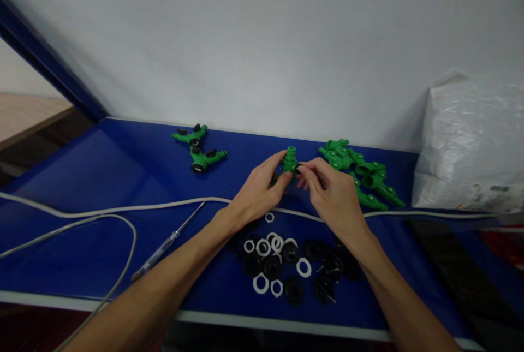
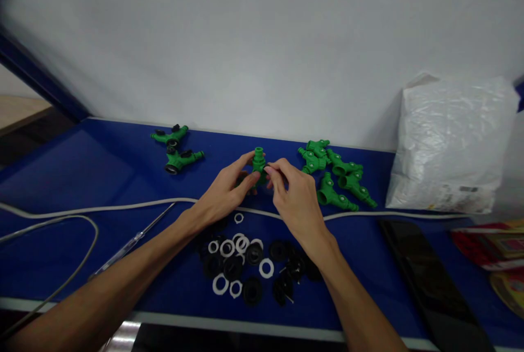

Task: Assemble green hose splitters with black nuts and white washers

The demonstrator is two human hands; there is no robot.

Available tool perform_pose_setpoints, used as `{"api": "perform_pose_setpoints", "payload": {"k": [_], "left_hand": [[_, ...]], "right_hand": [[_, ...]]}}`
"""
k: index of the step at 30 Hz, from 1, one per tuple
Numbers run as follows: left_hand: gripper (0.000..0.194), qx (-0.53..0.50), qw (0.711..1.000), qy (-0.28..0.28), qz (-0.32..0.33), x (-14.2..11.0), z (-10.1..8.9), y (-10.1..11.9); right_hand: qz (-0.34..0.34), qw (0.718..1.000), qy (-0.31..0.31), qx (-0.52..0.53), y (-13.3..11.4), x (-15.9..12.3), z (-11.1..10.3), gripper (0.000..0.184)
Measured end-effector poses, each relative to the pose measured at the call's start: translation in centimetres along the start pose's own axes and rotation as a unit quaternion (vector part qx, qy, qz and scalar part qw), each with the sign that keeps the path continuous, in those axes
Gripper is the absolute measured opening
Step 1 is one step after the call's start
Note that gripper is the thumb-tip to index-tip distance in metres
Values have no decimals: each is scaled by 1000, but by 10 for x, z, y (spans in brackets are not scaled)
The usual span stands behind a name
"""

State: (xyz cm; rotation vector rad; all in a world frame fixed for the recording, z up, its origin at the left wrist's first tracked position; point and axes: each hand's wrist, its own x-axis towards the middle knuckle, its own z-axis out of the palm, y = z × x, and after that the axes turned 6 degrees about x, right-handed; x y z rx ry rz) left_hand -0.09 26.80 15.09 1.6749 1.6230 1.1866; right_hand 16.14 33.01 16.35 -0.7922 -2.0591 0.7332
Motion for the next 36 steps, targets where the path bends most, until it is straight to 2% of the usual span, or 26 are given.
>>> {"api": "perform_pose_setpoints", "payload": {"k": [3, 6, 11, 13, 15, 17, 20, 22, 29, 32, 36], "left_hand": [[50, -69, 997, -14, -6, 0, 1, -1], [46, -123, 992, 1, -6, 1, 1, -3], [51, -144, 989, 0, -7, 3, 0, -8], [53, -144, 990, -7, -7, 3, 0, -10], [54, -151, 988, -7, -14, 4, -1, -11], [56, -171, 985, -1, -28, 6, -3, -11], [59, -220, 974, 10, -44, 7, -5, -9], [59, -236, 971, 16, -46, 7, -5, -8], [56, -209, 977, 20, -28, 7, -4, -10], [50, -161, 986, 43, 4, 8, -4, -11], [44, -158, 986, 42, 19, 8, -3, -12]], "right_hand": [[3, 1000, 3, 29, -1, 0, -1, 11], [-20, 999, -5, 46, 0, 1, -1, 12], [-95, 995, 21, -17, 4, 3, 0, 12], [-103, 994, 33, -29, 6, 3, 0, 11], [-79, 996, 36, 4, 6, 3, 0, 9], [-24, 996, 35, 81, 6, 4, -1, 11], [63, 977, 37, 199, 3, 6, -4, 17], [96, 964, 33, 247, 1, 8, -6, 18], [147, 943, 8, 300, 0, 8, -9, 22], [144, 941, 0, 307, 0, 8, -8, 25], [140, 935, 12, 324, -3, 9, -7, 29]]}}
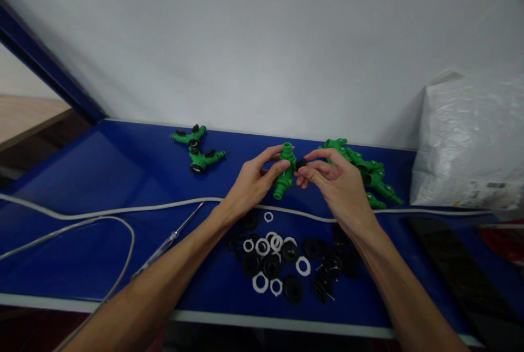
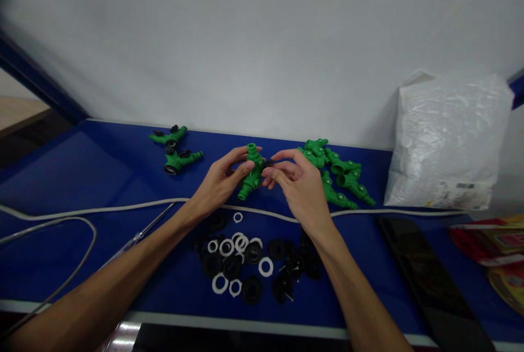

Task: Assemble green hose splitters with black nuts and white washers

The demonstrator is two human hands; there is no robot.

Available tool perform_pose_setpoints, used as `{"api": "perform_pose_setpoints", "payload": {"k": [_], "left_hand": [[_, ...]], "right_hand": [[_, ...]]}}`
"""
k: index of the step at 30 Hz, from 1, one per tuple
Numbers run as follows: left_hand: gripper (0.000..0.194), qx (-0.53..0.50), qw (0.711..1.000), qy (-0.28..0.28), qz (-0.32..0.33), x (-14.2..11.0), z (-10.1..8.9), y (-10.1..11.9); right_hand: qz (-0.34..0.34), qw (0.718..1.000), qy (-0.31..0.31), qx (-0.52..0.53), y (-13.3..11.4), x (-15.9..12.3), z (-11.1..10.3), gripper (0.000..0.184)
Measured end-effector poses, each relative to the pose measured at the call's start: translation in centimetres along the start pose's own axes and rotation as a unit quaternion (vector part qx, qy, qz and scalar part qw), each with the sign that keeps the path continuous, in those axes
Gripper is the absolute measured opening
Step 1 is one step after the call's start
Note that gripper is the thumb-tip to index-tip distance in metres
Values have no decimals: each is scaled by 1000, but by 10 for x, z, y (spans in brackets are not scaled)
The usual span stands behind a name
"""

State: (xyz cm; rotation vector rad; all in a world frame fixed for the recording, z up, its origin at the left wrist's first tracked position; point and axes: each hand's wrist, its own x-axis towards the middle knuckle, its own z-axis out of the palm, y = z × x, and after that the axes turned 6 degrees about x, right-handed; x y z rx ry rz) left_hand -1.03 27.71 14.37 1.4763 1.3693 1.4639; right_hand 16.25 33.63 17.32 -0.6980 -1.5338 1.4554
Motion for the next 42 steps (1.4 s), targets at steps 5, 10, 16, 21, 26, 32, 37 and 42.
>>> {"api": "perform_pose_setpoints", "payload": {"k": [5, 10, 16, 21, 26, 32, 37, 42], "left_hand": [[44, 3, 1000, -18, 13, 0, -1, -2], [35, 23, 998, -33, 54, -1, -4, 4], [29, 8, 993, -70, 92, -3, -4, 10], [33, 39, 988, -84, 122, -4, -3, 9], [42, 92, 985, -80, 121, -5, -4, 10], [63, 18, 993, -98, 67, -7, 2, 11], [68, -25, 997, -78, 8, -7, 8, 9], [52, -93, 994, -30, -44, -5, 13, 8]], "right_hand": [[0, 1000, 1, -3, -2, -1, 2, 27], [39, 998, 15, 37, -5, -4, 3, 27], [146, 980, 15, 133, -8, -4, 0, 29], [186, 967, 21, 171, -6, -3, -2, 33], [178, 969, 21, 169, -3, -4, 0, 30], [136, 980, 26, 140, -3, -7, 6, 33], [124, 986, -6, 108, -4, -9, 10, 33], [92, 994, -59, 30, -6, -5, 4, 24]]}}
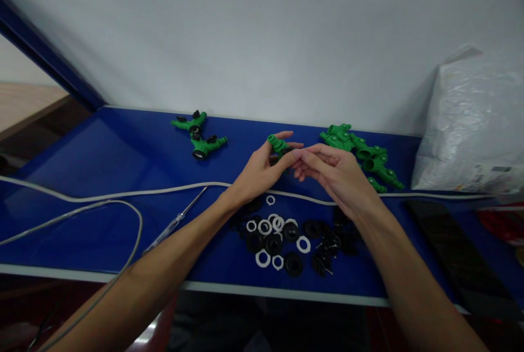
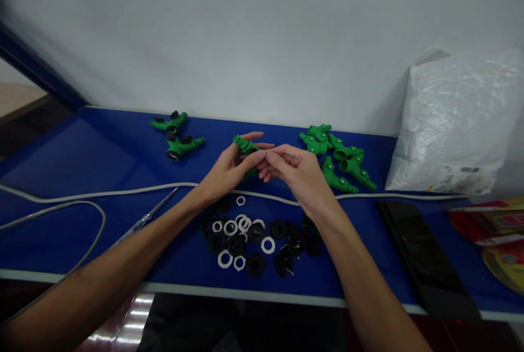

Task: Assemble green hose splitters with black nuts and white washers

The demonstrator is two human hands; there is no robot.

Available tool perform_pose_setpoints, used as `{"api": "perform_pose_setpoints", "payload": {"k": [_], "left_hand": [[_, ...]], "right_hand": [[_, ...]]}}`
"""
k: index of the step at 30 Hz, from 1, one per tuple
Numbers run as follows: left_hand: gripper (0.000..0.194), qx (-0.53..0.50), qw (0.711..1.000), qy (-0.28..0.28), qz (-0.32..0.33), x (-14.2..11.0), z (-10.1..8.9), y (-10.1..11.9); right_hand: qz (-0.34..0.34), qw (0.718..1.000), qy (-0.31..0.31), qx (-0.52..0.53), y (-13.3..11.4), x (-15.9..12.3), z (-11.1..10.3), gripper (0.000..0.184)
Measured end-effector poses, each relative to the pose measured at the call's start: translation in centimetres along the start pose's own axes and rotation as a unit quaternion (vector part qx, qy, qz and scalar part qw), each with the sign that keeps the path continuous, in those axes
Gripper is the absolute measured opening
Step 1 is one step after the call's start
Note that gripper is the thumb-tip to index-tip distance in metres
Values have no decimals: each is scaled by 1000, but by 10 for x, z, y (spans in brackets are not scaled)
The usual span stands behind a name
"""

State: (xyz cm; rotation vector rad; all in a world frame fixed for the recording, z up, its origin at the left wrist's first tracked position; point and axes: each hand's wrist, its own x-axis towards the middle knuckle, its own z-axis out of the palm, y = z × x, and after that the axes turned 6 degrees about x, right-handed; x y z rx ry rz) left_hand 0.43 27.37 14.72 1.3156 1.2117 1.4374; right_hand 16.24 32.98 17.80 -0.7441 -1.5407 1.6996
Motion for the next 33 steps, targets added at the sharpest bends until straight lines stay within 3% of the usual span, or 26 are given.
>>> {"api": "perform_pose_setpoints", "payload": {"k": [3, 6, 8, 11, 14, 17, 23, 29, 33], "left_hand": [[43, -42, 997, 46, -37, 2, -1, -1], [41, -56, 994, 70, -54, 6, -4, -3], [41, -52, 994, 77, -49, 8, -5, -5], [38, -40, 995, 79, -47, 9, -7, -7], [39, -37, 996, 72, -40, 9, -6, -8], [40, -38, 997, 65, -36, 8, -4, -8], [40, -36, 997, 59, -29, 7, -3, -7], [37, -40, 997, 67, -30, 8, -6, -7], [39, -41, 997, 64, -30, 9, -6, -5]], "right_hand": [[-44, 988, -22, -150, -9, -2, -10, 24], [-105, 941, -31, -321, -19, -22, -17, 18], [-162, 896, -27, -413, -21, -50, -19, 13], [-244, 846, -43, -472, -13, -107, -21, 17], [-257, 813, -67, -518, 7, -161, -22, 26], [-257, 790, -72, -552, 29, -190, -23, 37], [-253, 775, 18, -579, 46, -183, -23, 43], [-283, 692, 39, -663, 36, -187, -19, 44], [-237, 712, 96, -654, 36, -191, -20, 32]]}}
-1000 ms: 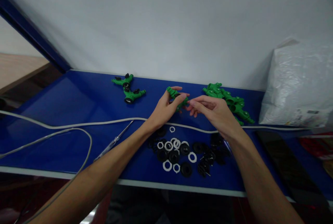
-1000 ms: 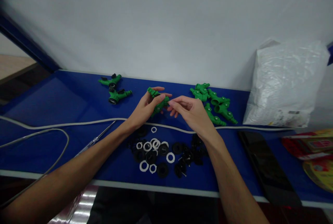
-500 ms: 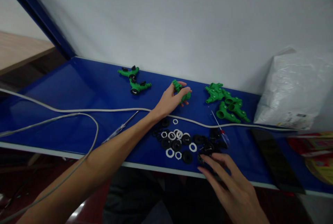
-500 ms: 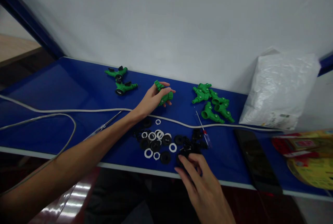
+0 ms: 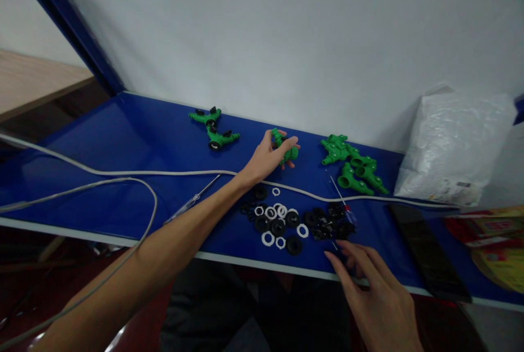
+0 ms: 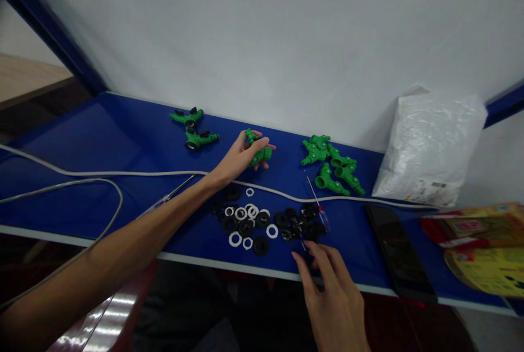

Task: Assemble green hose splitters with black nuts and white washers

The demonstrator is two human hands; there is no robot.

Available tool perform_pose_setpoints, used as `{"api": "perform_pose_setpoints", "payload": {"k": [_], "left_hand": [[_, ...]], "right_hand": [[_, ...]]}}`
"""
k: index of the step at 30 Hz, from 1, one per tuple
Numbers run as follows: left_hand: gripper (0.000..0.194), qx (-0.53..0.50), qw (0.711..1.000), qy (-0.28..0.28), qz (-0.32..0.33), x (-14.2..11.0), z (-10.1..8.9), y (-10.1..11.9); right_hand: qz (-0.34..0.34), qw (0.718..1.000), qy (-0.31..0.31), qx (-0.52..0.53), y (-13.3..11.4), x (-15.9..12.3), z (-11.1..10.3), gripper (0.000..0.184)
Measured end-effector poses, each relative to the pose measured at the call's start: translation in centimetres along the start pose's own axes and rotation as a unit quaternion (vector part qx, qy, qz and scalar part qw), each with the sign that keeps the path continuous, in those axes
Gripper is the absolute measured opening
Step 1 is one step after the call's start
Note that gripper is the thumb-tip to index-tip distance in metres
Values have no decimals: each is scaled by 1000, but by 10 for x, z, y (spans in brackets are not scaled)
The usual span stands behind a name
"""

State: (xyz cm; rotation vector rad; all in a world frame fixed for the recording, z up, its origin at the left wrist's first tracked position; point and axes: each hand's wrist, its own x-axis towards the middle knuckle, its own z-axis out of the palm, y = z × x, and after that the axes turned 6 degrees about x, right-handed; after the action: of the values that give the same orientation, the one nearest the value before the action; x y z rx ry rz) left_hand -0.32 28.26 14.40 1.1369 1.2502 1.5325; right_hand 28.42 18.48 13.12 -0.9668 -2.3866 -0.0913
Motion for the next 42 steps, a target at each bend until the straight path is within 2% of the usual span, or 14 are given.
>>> {"api": "perform_pose_setpoints", "payload": {"k": [3, 12, 23, 33, 39, 42], "left_hand": [[33, 16, 1000, -6, -8, 0, 1, 2], [32, 31, 999, -28, -29, 0, 1, 3], [35, 40, 998, -40, -35, 0, 1, 2], [32, 38, 997, -41, -55, -2, 2, 8], [34, 33, 996, -49, -62, 0, 2, 5], [35, 40, 996, -50, -58, 0, 1, 4]], "right_hand": [[49, 999, -4, -8, 2, 1, 3, 39], [18, 999, -23, 18, 5, 22, 1, 51], [28, 999, -23, 37, 2, 22, 6, 40], [-51, 997, -35, 37, 6, 33, 6, 47], [-3, 994, -70, 83, 16, 32, 8, 42], [-6, 991, -89, 99, 22, 31, 6, 39]]}}
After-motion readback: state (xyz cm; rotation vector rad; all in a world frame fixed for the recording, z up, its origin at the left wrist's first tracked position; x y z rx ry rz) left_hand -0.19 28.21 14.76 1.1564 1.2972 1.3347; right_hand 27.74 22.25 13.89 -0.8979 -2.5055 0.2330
